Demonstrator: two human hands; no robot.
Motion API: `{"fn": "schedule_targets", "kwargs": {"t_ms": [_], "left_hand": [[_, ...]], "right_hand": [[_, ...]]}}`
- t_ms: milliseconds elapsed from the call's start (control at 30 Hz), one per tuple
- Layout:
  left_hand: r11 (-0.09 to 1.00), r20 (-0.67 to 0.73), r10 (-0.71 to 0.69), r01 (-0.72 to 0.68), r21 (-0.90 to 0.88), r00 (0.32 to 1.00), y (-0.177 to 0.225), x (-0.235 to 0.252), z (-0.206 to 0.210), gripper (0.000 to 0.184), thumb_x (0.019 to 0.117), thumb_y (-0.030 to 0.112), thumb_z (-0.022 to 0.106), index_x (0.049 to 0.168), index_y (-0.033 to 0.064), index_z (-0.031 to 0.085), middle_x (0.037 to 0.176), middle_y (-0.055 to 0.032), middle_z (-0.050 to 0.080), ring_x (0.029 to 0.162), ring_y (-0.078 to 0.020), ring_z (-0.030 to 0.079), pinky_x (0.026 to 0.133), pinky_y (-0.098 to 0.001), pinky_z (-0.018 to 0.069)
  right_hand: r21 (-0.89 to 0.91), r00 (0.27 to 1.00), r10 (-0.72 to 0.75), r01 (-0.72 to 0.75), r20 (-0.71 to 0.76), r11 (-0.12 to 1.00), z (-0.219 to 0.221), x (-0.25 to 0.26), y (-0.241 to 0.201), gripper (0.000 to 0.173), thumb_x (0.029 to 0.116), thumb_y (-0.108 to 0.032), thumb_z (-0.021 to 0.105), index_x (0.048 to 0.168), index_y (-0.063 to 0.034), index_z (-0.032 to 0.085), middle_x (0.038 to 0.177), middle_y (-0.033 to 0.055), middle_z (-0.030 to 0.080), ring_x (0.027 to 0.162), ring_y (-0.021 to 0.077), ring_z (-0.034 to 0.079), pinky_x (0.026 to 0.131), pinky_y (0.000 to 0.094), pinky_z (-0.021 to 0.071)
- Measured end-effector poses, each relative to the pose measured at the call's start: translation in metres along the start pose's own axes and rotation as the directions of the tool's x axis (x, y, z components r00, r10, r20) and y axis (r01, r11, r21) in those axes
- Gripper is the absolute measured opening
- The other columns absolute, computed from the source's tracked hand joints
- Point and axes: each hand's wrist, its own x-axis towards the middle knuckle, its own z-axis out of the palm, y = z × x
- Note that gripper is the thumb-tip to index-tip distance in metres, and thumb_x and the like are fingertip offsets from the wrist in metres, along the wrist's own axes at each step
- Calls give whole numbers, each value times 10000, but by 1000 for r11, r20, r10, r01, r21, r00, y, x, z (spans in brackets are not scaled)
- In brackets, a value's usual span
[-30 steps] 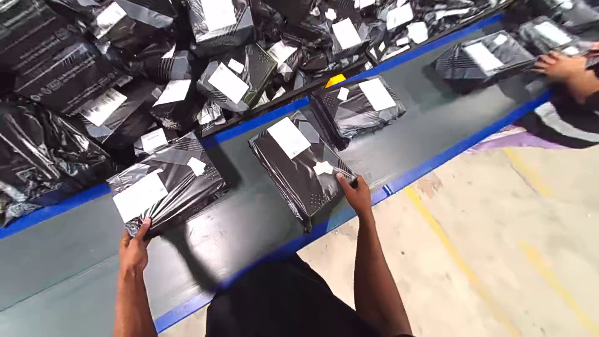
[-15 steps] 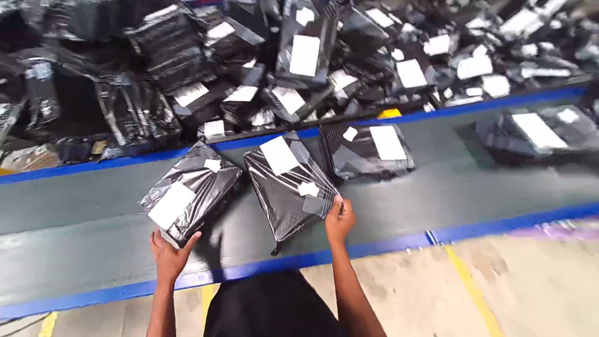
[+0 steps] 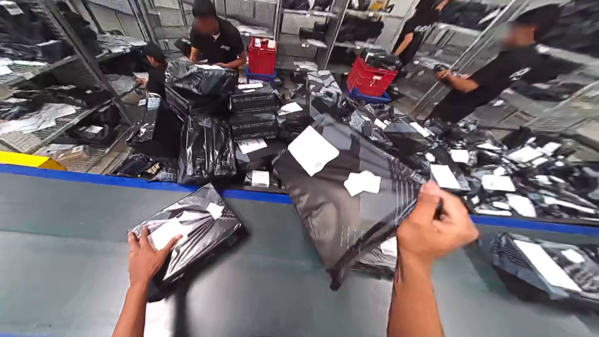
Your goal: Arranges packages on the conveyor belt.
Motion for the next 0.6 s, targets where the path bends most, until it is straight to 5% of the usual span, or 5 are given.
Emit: {"fn": "schedule_targets", "kwargs": {"t_ms": [167,300,367,433,600], "left_hand": [[1000,-70,-4,3,-28,998,-43,30,-20,1404,532,942,680,1600,105,321,1669,-287,125,1418,-574,347,999,-761,414],[983,-98,-123,108,-149,988,-69,47,-41,1562,512,745,881,1601,-61,105,1623,-391,60,1460,-585,237,1125,-695,350],[932,1,-172,163,-323,985,-86,52,-49,1296,636,566,928,1550,-76,271,1573,-292,341,1437,-373,407,1164,-522,397],[794,132,-138,189,-578,982,-101,59,-57,994,753,356,919,1504,3,372,1409,-150,590,1261,-198,614,1065,-416,536],[720,204,-145,245,-649,968,-140,80,-72,972,818,312,868,1557,74,283,1423,-100,571,1237,-152,613,1047,-390,539]], "right_hand": [[-117,987,-122,110,-107,987,177,134,-31,418,1090,-322,454,1010,-21,732,943,136,728,878,221,703,807,415,548],[-271,984,47,1,170,963,333,207,-36,502,1081,-445,326,1167,-103,683,1121,121,734,1092,302,690,946,576,491],[-279,911,115,0,395,960,386,211,-17,453,1065,-407,377,1237,-92,654,1206,158,706,1178,349,652,969,642,467],[-226,814,116,19,569,974,407,190,-4,425,1034,-331,485,1377,-102,589,1328,166,655,1258,360,607,1003,638,464],[-23,713,12,6,701,1000,299,41,5,528,1004,-500,566,1359,-113,610,1272,110,674,1111,225,678,956,489,568]]}}
